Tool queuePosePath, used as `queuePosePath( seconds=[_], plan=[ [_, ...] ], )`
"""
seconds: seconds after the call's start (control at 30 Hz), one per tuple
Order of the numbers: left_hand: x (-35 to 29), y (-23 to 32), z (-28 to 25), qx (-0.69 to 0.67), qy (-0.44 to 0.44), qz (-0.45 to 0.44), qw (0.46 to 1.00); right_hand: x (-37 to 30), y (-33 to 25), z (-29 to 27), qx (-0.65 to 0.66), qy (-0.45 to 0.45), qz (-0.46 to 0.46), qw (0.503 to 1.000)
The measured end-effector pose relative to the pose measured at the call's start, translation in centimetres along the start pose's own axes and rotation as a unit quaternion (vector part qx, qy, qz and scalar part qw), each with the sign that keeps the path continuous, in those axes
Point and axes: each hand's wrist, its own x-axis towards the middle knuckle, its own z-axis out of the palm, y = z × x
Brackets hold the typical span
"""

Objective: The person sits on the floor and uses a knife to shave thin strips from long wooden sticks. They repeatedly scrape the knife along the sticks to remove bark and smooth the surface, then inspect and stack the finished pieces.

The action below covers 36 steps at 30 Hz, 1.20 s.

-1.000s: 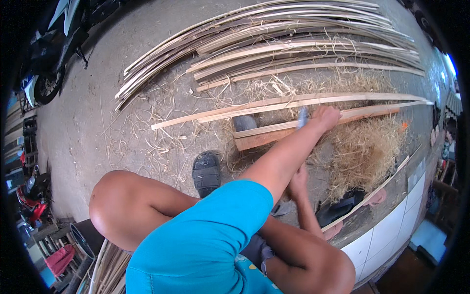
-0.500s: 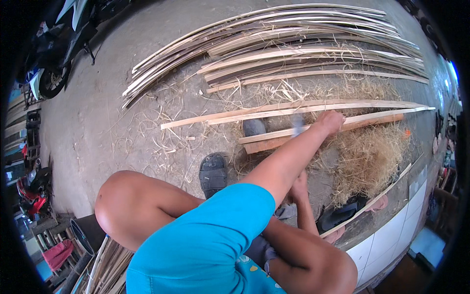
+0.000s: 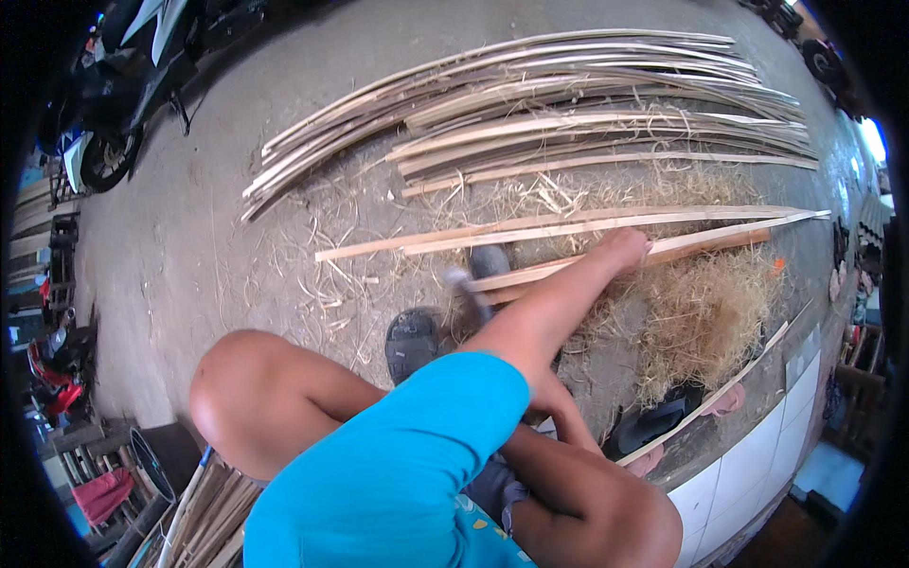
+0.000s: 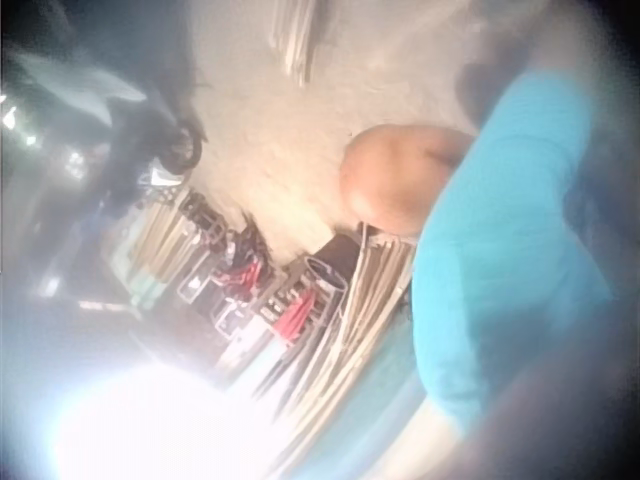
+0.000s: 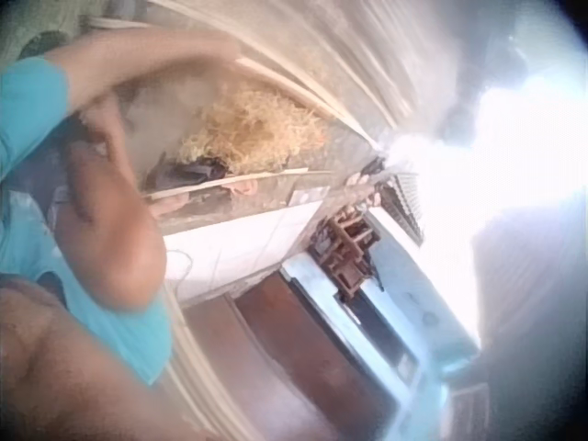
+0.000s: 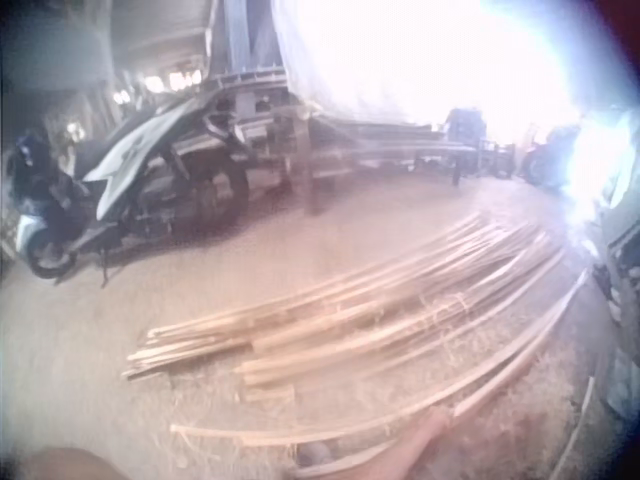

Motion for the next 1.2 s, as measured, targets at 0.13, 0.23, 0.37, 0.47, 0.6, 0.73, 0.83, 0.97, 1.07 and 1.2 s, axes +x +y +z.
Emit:
queuePosePath(
  seconds=[0.13,0.23,0.37,0.47,0.6,0.73,0.83,0.97,1.07,1.2],
  plan=[
    [-3.0,-0.3,-9.8,0.327,-0.138,0.111,0.928,-1.2,2.1,-4.5,0.095,0.253,-0.077,0.96],
    [-8.2,-6.3,-20.3,0.511,-0.18,0.201,0.816,-5.5,2.4,-8.9,-0.344,0.393,-0.181,0.833],
    [-20.2,-11.8,-22.4,0.453,-0.261,0.015,0.852,-10.1,-0.1,-13.5,-0.398,0.454,-0.107,0.79],
    [-28.2,-18.3,-17.6,0.289,-0.157,-0.087,0.94,-9.5,-4.6,-14.1,-0.385,0.445,-0.159,0.793],
    [-29.2,-19.8,-12.2,0.35,0.07,-0.008,0.934,-11.6,-8.7,-14.5,-0.43,0.428,-0.185,0.773],
    [-29.7,-19.6,-13.0,0.386,0.078,0.01,0.919,-11.6,-10.2,-14.8,-0.445,0.408,-0.15,0.783],
    [-30.6,-14.9,-14.4,0.363,0.103,0.141,0.915,-11.8,-8.5,-15.2,-0.408,0.437,-0.145,0.788],
    [-30.1,-14.7,-10.3,0.015,0.019,0.064,0.998,-8.1,-3.2,-13.1,-0.365,0.426,-0.151,0.814],
    [-30.0,-18.6,-9.5,-0.271,-0.136,-0.166,0.938,-3.6,-5.6,-4.8,-0.393,0.266,-0.162,0.865],
    [-32.4,-19.3,-9.4,-0.313,-0.12,-0.184,0.924,-3.4,-1.8,-8.9,-0.316,0.416,-0.121,0.844]
  ],
)
